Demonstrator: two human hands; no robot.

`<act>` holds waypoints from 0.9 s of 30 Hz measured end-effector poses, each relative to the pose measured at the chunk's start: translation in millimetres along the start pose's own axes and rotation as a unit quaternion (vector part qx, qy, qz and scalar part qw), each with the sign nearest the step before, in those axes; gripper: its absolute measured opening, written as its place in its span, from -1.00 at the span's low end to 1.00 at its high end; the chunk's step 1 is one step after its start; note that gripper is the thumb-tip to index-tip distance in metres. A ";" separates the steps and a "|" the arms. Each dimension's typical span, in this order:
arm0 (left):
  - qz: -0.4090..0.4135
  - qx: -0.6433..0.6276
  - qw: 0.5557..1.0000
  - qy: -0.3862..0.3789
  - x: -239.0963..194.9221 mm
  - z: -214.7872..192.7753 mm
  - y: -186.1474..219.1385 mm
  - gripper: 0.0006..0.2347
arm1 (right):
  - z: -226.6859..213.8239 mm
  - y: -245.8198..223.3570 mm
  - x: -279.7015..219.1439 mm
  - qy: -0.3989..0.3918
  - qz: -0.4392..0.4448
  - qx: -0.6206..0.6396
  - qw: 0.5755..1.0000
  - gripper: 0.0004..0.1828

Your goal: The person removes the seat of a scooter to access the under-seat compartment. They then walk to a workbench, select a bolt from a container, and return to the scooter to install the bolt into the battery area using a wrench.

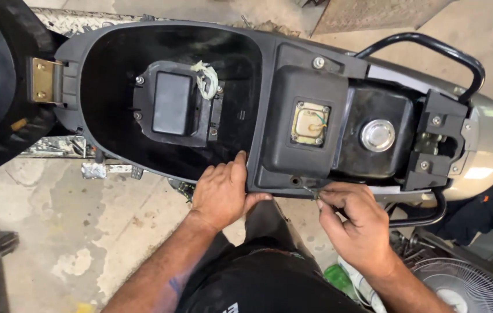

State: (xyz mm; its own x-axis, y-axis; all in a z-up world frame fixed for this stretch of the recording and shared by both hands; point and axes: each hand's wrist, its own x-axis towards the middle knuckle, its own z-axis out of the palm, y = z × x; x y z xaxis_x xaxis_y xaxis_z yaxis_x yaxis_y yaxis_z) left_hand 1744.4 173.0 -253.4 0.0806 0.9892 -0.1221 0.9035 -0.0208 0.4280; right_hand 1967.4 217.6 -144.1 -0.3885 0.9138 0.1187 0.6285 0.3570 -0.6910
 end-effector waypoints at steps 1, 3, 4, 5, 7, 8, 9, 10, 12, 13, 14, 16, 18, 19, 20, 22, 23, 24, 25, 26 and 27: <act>-0.002 -0.003 1.000 0.002 -0.2 0.5 -0.4 -0.09 | 2.1 -1.0 2.0 -0.003 -0.002 -0.003 1.000 -0.93; 0.007 -0.007 1.000 0.005 -0.4 0.7 -1.9 -0.11 | 6.3 -4.3 5.6 -0.008 0.005 -0.004 1.000 -0.96; 0.007 -0.011 1.000 0.006 -0.8 1.6 -2.2 -0.11 | 8.8 -4.9 5.9 -0.009 0.005 -0.008 1.000 -0.96; 0.012 -0.005 1.000 0.013 -0.8 1.8 -3.0 -0.11 | 11.6 -5.7 6.4 -0.010 0.010 -0.016 1.000 -0.96; 0.017 -0.001 1.000 0.023 -1.4 2.2 -4.6 -0.12 | 16.3 -7.8 6.5 -0.010 0.013 -0.027 1.000 -0.95; 0.025 0.005 0.999 0.029 -2.0 2.8 -5.7 -0.13 | 18.4 -9.1 6.2 -0.006 0.010 -0.039 0.999 -0.96; 0.033 0.011 0.999 0.035 -2.5 3.3 -7.0 -0.13 | 20.9 -10.0 6.2 -0.002 0.007 -0.049 0.999 -0.96; 0.033 0.010 0.999 0.038 -1.4 3.6 -8.6 -0.13 | 23.4 -11.3 8.1 -0.002 0.005 -0.051 0.999 -0.96; 0.054 0.016 0.996 0.071 -3.1 5.5 -10.2 -0.14 | 28.1 -13.9 8.9 -0.001 -0.010 -0.065 0.998 -0.95; 0.053 0.014 0.996 0.072 -3.9 4.8 -11.7 -0.14 | 29.6 -14.9 11.2 -0.002 -0.011 -0.067 0.998 -0.95; 0.067 0.029 0.993 0.095 -4.3 4.0 -12.8 -0.16 | 30.6 -15.7 13.7 -0.011 -0.030 -0.078 0.996 -0.95; 0.081 0.042 0.988 0.121 -2.9 3.2 -14.3 -0.17 | 32.1 -16.5 17.4 -0.019 -0.052 -0.091 0.994 -0.95; 0.090 0.038 0.986 0.137 -4.5 3.7 -14.9 -0.18 | 34.1 -18.4 16.5 -0.029 -0.052 -0.146 0.987 -0.94; 0.088 0.035 0.986 0.139 -4.6 4.2 -15.4 -0.18 | 34.4 -16.3 15.6 -0.032 -0.054 -0.148 0.987 -0.94; 0.087 0.024 0.988 0.123 -5.1 4.6 -16.0 -0.18 | 34.9 -14.6 14.3 -0.034 -0.056 -0.163 0.984 -0.92; 0.082 0.012 0.990 0.112 -6.0 8.2 -17.8 -0.18 | 37.3 -8.5 13.6 -0.040 -0.065 -0.179 0.981 -0.90; 0.088 0.002 0.986 0.139 -6.7 12.3 -18.1 -0.22 | 38.8 -3.8 13.1 -0.023 -0.077 -0.163 0.983 -0.94; 0.094 -0.009 0.982 0.167 -7.3 16.3 -18.3 -0.25 | 40.2 0.9 12.6 -0.008 -0.090 -0.147 0.985 -0.97; 0.089 -0.009 0.981 0.170 -7.6 16.5 -18.5 -0.25 | 40.1 -2.7 13.3 -0.011 -0.095 -0.147 0.984 -0.97; 0.089 -0.007 0.981 0.171 -7.8 16.7 -18.4 -0.24 | 39.7 -6.4 13.9 -0.014 -0.098 -0.151 0.984 -0.97; 0.090 -0.004 0.981 0.172 -8.0 16.9 -18.4 -0.23 | 39.5 -9.8 14.0 -0.017 -0.100 -0.154 0.983 -0.96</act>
State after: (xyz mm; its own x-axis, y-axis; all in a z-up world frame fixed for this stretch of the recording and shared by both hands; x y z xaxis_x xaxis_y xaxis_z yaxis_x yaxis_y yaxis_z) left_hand 1734.2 163.0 -275.4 0.0897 0.9601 0.2648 0.8841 -0.1992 0.4227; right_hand 1929.2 219.3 -163.8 -0.5442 0.8141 0.2027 0.7093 0.5754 -0.4072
